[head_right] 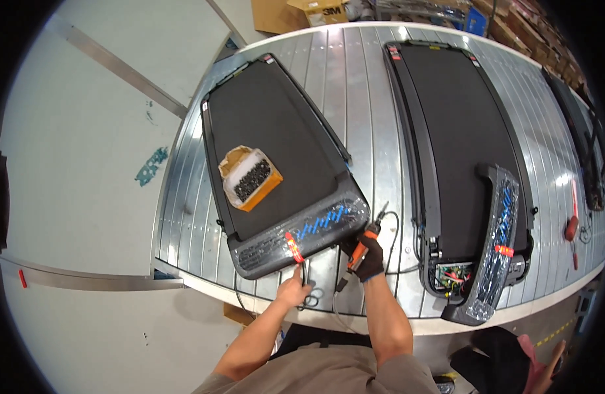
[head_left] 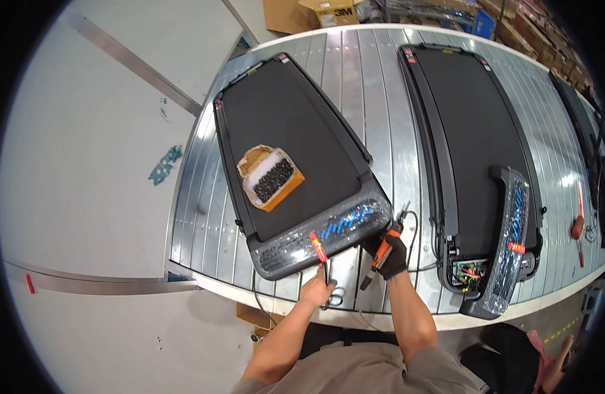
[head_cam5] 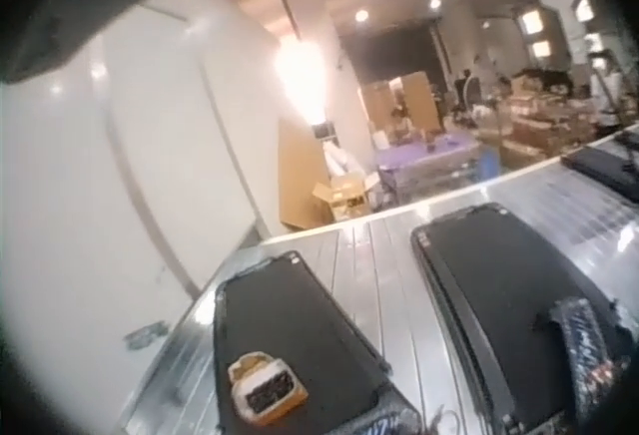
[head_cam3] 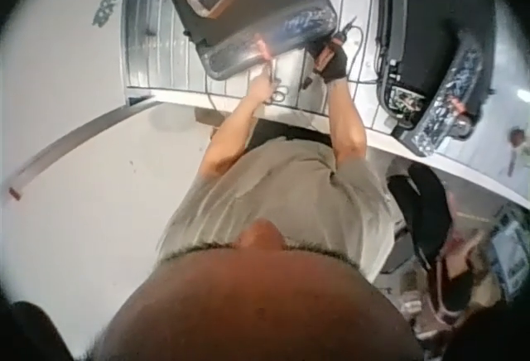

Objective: Assembling the motor cover and frame components of treadmills using an electric screwdriver on an assembly line.

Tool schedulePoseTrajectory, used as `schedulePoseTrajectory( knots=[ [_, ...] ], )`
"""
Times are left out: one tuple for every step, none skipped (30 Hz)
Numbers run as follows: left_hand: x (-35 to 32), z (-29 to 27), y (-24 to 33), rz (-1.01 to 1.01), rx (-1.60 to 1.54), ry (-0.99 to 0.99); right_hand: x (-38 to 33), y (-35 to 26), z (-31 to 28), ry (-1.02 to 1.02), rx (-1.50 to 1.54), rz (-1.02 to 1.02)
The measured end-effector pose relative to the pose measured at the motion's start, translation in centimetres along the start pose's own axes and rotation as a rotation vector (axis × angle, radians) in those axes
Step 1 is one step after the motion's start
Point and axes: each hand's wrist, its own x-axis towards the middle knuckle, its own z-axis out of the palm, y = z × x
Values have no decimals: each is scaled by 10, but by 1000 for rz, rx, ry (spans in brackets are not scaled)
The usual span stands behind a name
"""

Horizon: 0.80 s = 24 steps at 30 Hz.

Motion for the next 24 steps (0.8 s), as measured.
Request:
schedulePoseTrajectory(
  knots=[
    [-1,-9,-6,89,31,-40,-2,-3,2,29,-31,-17],
    [-1,-19,-13,143,102,-82,-7,-7,3,20,-32,-27],
    [2,-18,-51,322,212,39,-9,0,22,-9,-29,-4],
    [0,-39,-43,322,162,-145,-15,-8,15,-10,-40,-58],
    [-12,-69,-30,313,113,-339,-25,-13,12,33,-88,-71],
    [-26,-85,-36,307,63,-527,-32,-17,12,62,-115,-95],
    [-46,-96,-40,294,3,-716,-40,-23,15,95,-145,-109],
    [-81,-114,-33,364,-47,-766,-52,-25,38,103,-144,-134],
    [-108,-100,-69,466,-59,-652,-63,-24,57,108,-159,-134],
    [-124,-106,-74,468,12,-670,-68,-31,49,103,-142,-151],
    [-139,-118,-82,454,-188,-693,-71,-39,36,88,-122,-165],
    [-155,-134,-90,442,-388,-715,-81,-44,18,-19,-55,-198],
    [-162,-154,-92,344,-511,-669,-83,-46,11,93,-81,-242],
    [-174,-164,-105,185,-705,-573,-88,-47,12,173,-62,-248],
    [-177,-181,-98,196,-861,-403,-102,-59,-6,43,-125,-193],
    [-175,-206,-94,121,-909,-235,-107,-76,-22,24,-117,-170],
    [-163,-218,-109,290,-947,-48,-115,-83,-25,3,-105,-129],
    [-134,-242,-101,478,-829,229,-121,-90,-24,23,-117,-101],
    [-115,-261,-90,226,-879,376,-130,-97,-23,47,-132,-80],
    [-87,-284,-70,239,-916,467,-138,-101,-23,105,-182,-63],
    [-44,-302,-87,394,-669,558,-143,-101,-16,79,-170,-47],
    [-4,-318,-73,418,-571,622,-151,-108,-21,117,-191,-22],
    [38,-330,-61,476,-470,654,-163,-118,-34,156,-214,7],
    [63,-335,-24,297,-260,603,-182,-134,-52,203,-234,-39]
  ],
)
